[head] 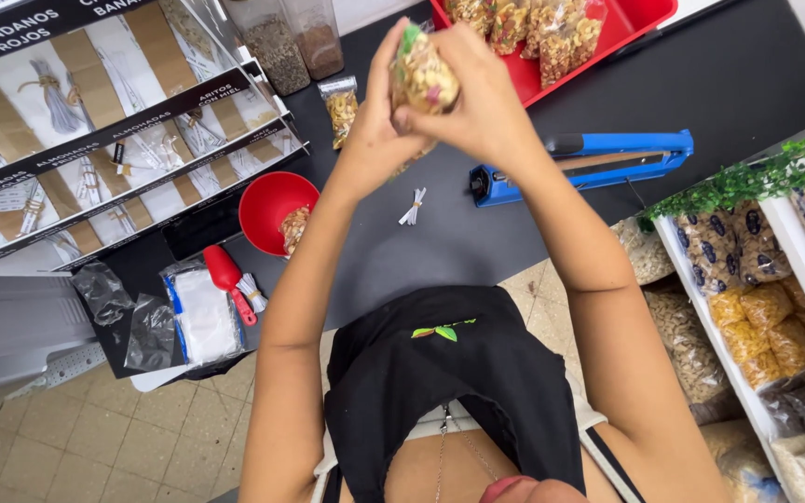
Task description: The person scoops mixed nuts from a red bowl into a clear plastic bag, folds the top, and seals it using a blue heat sealer. They then tie the sealed bag with a white twist tie and place it into a red tray.
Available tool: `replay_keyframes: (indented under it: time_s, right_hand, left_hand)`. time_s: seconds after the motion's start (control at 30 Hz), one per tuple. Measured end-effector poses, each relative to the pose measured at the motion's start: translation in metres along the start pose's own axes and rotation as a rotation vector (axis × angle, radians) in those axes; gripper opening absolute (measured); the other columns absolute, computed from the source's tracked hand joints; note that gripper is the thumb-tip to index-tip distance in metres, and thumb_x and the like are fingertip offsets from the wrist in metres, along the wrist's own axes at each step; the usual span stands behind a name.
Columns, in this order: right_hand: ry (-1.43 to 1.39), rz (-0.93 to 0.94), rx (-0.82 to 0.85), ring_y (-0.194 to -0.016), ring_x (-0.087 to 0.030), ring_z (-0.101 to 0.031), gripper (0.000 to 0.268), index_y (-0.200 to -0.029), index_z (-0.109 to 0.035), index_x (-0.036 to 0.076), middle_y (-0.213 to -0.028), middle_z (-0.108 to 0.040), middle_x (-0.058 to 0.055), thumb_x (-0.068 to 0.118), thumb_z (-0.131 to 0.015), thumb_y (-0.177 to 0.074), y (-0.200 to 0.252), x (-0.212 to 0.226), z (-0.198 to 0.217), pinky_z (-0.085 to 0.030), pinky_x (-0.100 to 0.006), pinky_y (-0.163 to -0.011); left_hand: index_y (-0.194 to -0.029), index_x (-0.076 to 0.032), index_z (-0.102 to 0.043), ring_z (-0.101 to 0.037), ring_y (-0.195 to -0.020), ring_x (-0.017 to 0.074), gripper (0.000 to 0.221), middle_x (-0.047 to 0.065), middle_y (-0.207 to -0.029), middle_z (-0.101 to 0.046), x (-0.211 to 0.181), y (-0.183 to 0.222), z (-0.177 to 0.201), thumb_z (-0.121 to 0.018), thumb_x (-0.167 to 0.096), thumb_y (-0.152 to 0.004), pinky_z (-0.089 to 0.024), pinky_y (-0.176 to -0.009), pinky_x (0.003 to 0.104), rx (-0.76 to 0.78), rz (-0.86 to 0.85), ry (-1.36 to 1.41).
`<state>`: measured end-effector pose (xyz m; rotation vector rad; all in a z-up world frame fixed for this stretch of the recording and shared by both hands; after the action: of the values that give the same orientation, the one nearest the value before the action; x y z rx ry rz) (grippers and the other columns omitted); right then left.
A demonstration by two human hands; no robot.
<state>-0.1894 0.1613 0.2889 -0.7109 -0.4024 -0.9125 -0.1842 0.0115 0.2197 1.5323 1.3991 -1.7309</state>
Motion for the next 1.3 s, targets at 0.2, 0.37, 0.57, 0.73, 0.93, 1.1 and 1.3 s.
replay_keyframes:
  time_s: [0.2,0.37,0.57,0.73,0.93,1.1,1.3]
  right_hand:
    - [-0.214,-0.023,-0.016,-0.103,-0.020,-0.060,0.050,-0.126,-0.059,0.006,-0.115,-0.061,-0.006,0.016,-0.087,-0.086,-0.004,-0.001,0.007,-0.046,-0.032,-0.088]
    - [-0.338,-0.084,-0.067,-0.102,-0.016,-0.060,0.052,-0.129,-0.058,0.008,-0.113,-0.063,-0.003,0.019,-0.087,-0.087,0.003,-0.007,0.003,-0.050,-0.029,-0.086]
    - [-0.539,-0.040,-0.147,-0.115,-0.019,-0.062,0.046,-0.128,-0.059,0.008,-0.121,-0.063,-0.006,0.016,-0.083,-0.090,0.013,0.008,-0.006,-0.053,-0.032,-0.101]
    - [-0.628,-0.091,-0.181,-0.112,-0.019,-0.064,0.050,-0.127,-0.055,0.007,-0.121,-0.065,-0.007,0.012,-0.084,-0.088,0.016,0.001,-0.009,-0.054,-0.032,-0.100]
    - [-0.359,-0.126,-0.127,-0.107,-0.015,-0.058,0.058,-0.131,-0.054,0.010,-0.118,-0.061,-0.003,0.016,-0.089,-0.085,0.015,-0.002,0.004,-0.046,-0.028,-0.094]
    - [0.006,-0.015,-0.088,-0.109,-0.026,-0.067,0.061,-0.131,-0.051,0.010,-0.127,-0.065,-0.011,0.010,-0.087,-0.082,0.011,0.002,0.002,-0.054,-0.035,-0.083]
    - [-0.070,-0.014,-0.163,-0.091,-0.018,-0.066,0.049,-0.120,-0.056,0.010,-0.109,-0.067,-0.005,0.019,-0.089,-0.085,0.009,-0.014,-0.006,-0.052,-0.030,-0.074]
  left_hand:
    - [-0.166,-0.021,-0.015,-0.041,-0.156,0.0234,0.092,0.014,-0.172,-0.026,-0.002,-0.001,0.004,-0.078,0.002,-0.103,-0.042,-0.128,0.035,-0.010,-0.030,-0.016]
    - [-0.157,-0.012,-0.034,-0.044,-0.152,0.0238,0.076,0.012,-0.164,-0.039,-0.018,0.003,0.005,-0.077,0.001,-0.096,-0.042,-0.127,0.036,-0.085,-0.096,-0.137]
    - [-0.136,-0.011,-0.046,-0.052,-0.143,0.0324,0.051,0.016,-0.149,-0.051,-0.032,0.019,0.008,-0.077,-0.004,-0.096,-0.045,-0.121,0.044,-0.161,-0.257,-0.467]
    - [-0.123,-0.003,-0.056,-0.060,-0.115,0.0291,0.038,0.014,-0.123,-0.057,-0.031,0.027,0.013,-0.077,-0.021,-0.098,-0.048,-0.099,0.038,-0.195,-0.217,-0.742]
    - [-0.099,0.003,-0.060,-0.056,-0.088,0.0292,0.027,0.014,-0.100,-0.055,-0.048,0.021,0.019,-0.075,-0.019,-0.100,-0.050,-0.075,0.039,-0.009,-0.414,-0.968]
    - [-0.101,0.000,-0.058,-0.055,-0.087,0.0314,0.005,0.013,-0.101,-0.057,-0.057,0.014,0.018,-0.062,0.001,-0.100,-0.048,-0.071,0.043,0.132,-0.370,-1.106]
    - [-0.106,-0.003,-0.057,-0.063,-0.118,0.0348,0.006,0.019,-0.126,-0.064,-0.010,0.010,0.018,-0.053,-0.008,-0.107,-0.054,-0.097,0.045,-0.043,-0.273,-0.778]
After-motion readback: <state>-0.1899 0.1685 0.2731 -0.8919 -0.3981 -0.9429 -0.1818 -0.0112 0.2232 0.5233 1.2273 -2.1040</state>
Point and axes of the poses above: each hand's wrist, its own y-axis away from the middle knuckle, its own z-axis out of the back of the hand, x = y × z, the point moved 3 cm from there along -y, towards the middle knuckle
